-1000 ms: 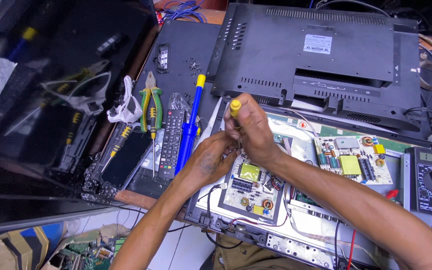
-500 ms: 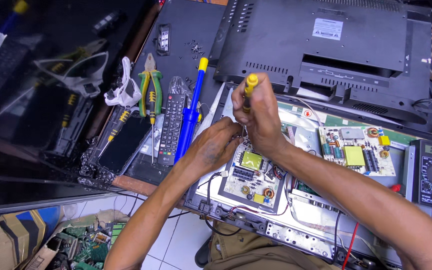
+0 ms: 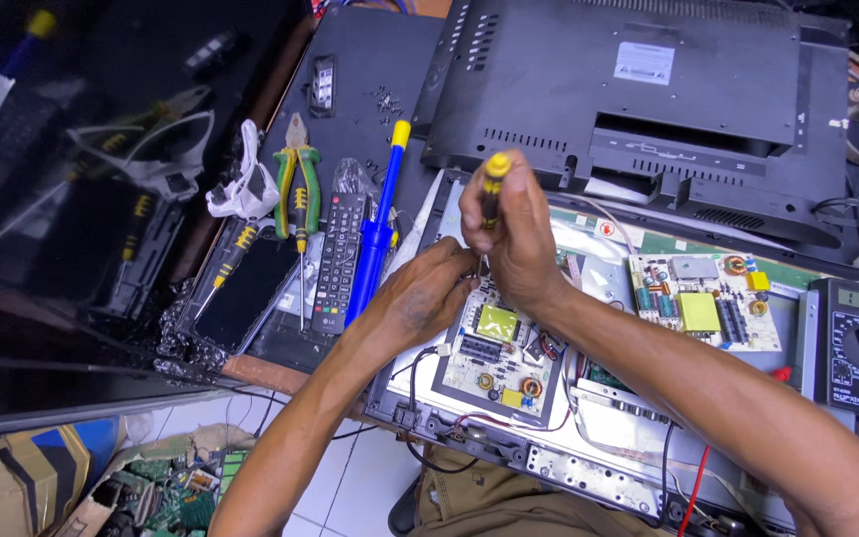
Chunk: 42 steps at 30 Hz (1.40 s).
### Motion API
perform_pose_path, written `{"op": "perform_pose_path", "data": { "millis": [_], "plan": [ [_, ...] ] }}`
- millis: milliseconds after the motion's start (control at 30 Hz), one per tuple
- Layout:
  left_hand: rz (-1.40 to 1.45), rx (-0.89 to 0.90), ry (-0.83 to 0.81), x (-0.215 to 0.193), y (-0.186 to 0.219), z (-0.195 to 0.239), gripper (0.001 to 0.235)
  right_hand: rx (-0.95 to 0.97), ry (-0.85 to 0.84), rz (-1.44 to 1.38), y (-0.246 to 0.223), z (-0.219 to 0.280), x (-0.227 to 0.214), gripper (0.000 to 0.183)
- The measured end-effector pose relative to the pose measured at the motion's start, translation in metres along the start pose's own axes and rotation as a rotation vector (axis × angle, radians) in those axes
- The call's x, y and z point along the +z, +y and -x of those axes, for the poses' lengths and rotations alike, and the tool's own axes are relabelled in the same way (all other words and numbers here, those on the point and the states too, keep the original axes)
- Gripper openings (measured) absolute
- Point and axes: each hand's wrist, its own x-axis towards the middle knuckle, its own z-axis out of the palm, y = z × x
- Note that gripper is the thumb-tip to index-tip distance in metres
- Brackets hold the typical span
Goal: The person removes a circuit board from a television chassis using a screwdriver, then reinstalls it and secures it with screws. They also connect wires and use a multimeter to test the board.
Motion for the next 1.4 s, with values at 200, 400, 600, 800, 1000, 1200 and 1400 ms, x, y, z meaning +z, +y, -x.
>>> {"op": "perform_pose_path", "data": {
  "millis": [200,400,600,800,1000,1200,1400],
  "plan": [
    [0.021,-0.031,-0.019,-0.004,0.006,-0.003,0.016,0.019,-0.031,-0.129,-0.008,-0.004,0.004,0.063],
    [-0.013,-0.022,-0.031,0.000,0.004,-0.002,0.015,0.074,-0.087,-0.139,-0.006,-0.002,0.002,0.068],
    [-0.034,-0.072,-0.008,-0.005,0.015,0.001,0.018,0.074,-0.007,-0.213,-0.017,-0.004,-0.007,0.066],
    [-0.108,-0.044,0.111,0.008,-0.005,0.017,0.002,0.140,0.027,-0.405,-0.080,0.004,0.010,0.059],
    [-0.113,-0.038,0.076,0.010,-0.001,0.029,0.022,0.243,-0.248,-0.408,-0.066,0.062,0.027,0.061],
    [-0.122,-0.015,0.107,0.003,0.006,0.045,0.038,0.292,-0.287,-0.491,-0.053,0.077,0.042,0.063],
    [-0.163,0.011,0.214,-0.014,0.024,0.063,0.014,0.098,-0.160,-0.280,-0.078,0.045,0.007,0.058]
  ]
}}
